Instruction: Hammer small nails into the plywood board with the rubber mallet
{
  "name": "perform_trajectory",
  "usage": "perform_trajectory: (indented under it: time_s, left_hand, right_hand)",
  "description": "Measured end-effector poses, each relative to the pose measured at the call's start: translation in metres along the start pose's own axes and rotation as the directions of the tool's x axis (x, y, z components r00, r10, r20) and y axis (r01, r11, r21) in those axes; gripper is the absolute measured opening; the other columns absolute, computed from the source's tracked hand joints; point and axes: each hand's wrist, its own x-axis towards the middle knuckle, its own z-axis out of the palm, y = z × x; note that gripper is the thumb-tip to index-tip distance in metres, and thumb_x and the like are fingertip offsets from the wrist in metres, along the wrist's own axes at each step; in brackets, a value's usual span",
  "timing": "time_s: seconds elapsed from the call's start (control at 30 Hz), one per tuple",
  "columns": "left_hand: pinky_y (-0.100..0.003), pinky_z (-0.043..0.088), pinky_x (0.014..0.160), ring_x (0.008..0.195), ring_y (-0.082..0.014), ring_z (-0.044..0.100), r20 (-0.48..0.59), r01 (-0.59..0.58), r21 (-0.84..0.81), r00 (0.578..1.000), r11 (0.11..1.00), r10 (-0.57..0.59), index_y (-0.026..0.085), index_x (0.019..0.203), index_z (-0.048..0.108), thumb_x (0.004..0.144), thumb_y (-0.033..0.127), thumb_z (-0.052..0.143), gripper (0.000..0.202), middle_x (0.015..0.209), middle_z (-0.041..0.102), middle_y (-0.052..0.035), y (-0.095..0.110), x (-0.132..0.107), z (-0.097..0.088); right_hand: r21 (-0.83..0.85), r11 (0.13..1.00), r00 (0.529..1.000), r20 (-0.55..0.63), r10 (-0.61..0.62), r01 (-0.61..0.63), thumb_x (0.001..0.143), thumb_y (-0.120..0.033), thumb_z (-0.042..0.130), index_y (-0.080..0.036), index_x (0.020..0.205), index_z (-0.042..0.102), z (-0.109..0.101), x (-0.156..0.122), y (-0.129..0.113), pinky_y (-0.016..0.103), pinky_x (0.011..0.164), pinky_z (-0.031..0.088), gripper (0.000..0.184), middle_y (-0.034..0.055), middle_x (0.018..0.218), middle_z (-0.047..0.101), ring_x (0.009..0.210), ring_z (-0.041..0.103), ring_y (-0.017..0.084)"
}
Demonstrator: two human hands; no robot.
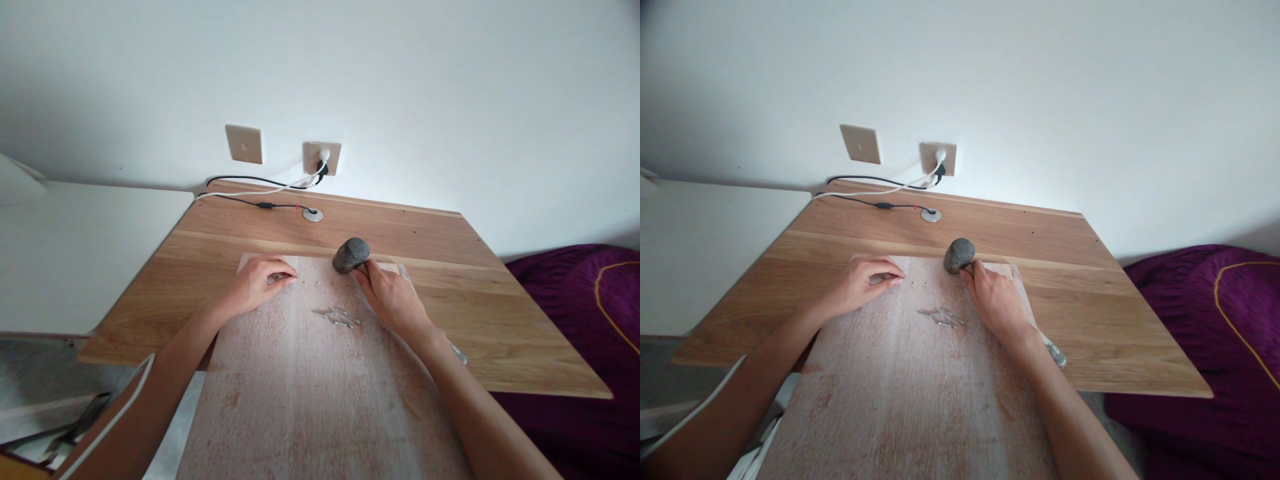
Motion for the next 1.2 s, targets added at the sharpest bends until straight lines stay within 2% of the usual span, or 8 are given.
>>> perform_trajectory:
  time_s: [0.13,0.27,0.43,0.57,0.8,1.2]
  left_hand:
    - [-0.028,0.06,0.082,0.088,-0.0164,0.075,0.013,-0.015,0.023,1.0,1.0,0.014,0.022,0.099,0.08,0.097,0.014,0.064,0.018,0.098,0.081,-0.0039,0.0029,0.0,-0.0017]
    - [-0.029,0.061,0.085,0.091,-0.0167,0.076,0.004,0.023,-0.006,1.0,1.0,-0.023,0.021,0.104,0.078,0.096,0.015,0.064,0.017,0.103,0.081,-0.0044,0.0029,-0.0021,0.0]
    - [-0.029,0.059,0.082,0.088,-0.0164,0.074,-0.027,0.067,-0.017,0.997,0.998,-0.067,0.021,0.106,0.074,0.089,0.019,0.077,0.018,0.101,0.079,-0.0033,-0.0005,-0.0032,0.003]
    - [-0.027,0.055,0.077,0.082,-0.0146,0.07,-0.05,0.077,0.0,0.996,0.997,-0.077,0.019,0.097,0.072,0.086,0.022,0.082,0.015,0.094,0.076,-0.0014,0.0,-0.0021,0.0023]
    - [-0.027,0.052,0.074,0.077,-0.0137,0.067,-0.042,0.085,0.015,0.996,0.996,-0.085,0.019,0.086,0.069,0.088,0.014,0.075,0.008,0.085,0.073,0.0006,0.0021,-0.0014,0.002]
    - [-0.027,0.054,0.077,0.08,-0.014,0.07,-0.028,0.067,-0.034,0.997,0.997,-0.068,0.018,0.088,0.071,0.089,0.009,0.067,0.01,0.089,0.076,-0.0008,0.0045,-0.0011,0.001]
  right_hand:
    - [0.003,1.0,1.0,0.001,-0.01,0.01,0.114,-0.039,0.037,-0.019,0.107,0.06,-0.0015,-0.0006,-0.0016,0.033,0.061,0.033,0.032,0.0135,0.094,0.081,0.078,0.075,0.027]
    - [-0.013,1.0,1.0,0.007,0.005,-0.004,0.114,-0.039,0.037,-0.019,0.107,0.06,-0.0028,-0.0009,-0.0033,0.034,0.061,0.033,0.032,0.0132,0.093,0.081,0.078,0.075,0.028]
    - [-0.003,1.0,1.0,0.004,-0.011,0.011,0.114,-0.038,0.038,-0.019,0.107,0.059,-0.0013,-0.0007,-0.0029,0.033,0.062,0.033,0.03,0.0133,0.094,0.08,0.081,0.076,0.028]
    - [-0.012,1.0,1.0,0.002,-0.013,0.013,0.114,-0.04,0.037,-0.018,0.108,0.059,0.001,0.0003,-0.0002,0.033,0.061,0.032,0.031,0.0135,0.093,0.08,0.078,0.075,0.027]
    - [0.003,1.0,1.0,-0.009,-0.019,0.019,0.114,-0.038,0.037,-0.018,0.107,0.06,-0.0003,0.0004,0.0004,0.033,0.062,0.033,0.031,0.0139,0.092,0.08,0.077,0.075,0.028]
    - [-0.001,1.0,0.999,-0.02,-0.03,0.03,0.114,-0.039,0.038,-0.018,0.106,0.06,0.0006,-0.0006,0.0006,0.033,0.061,0.032,0.031,0.0138,0.091,0.08,0.076,0.075,0.027]
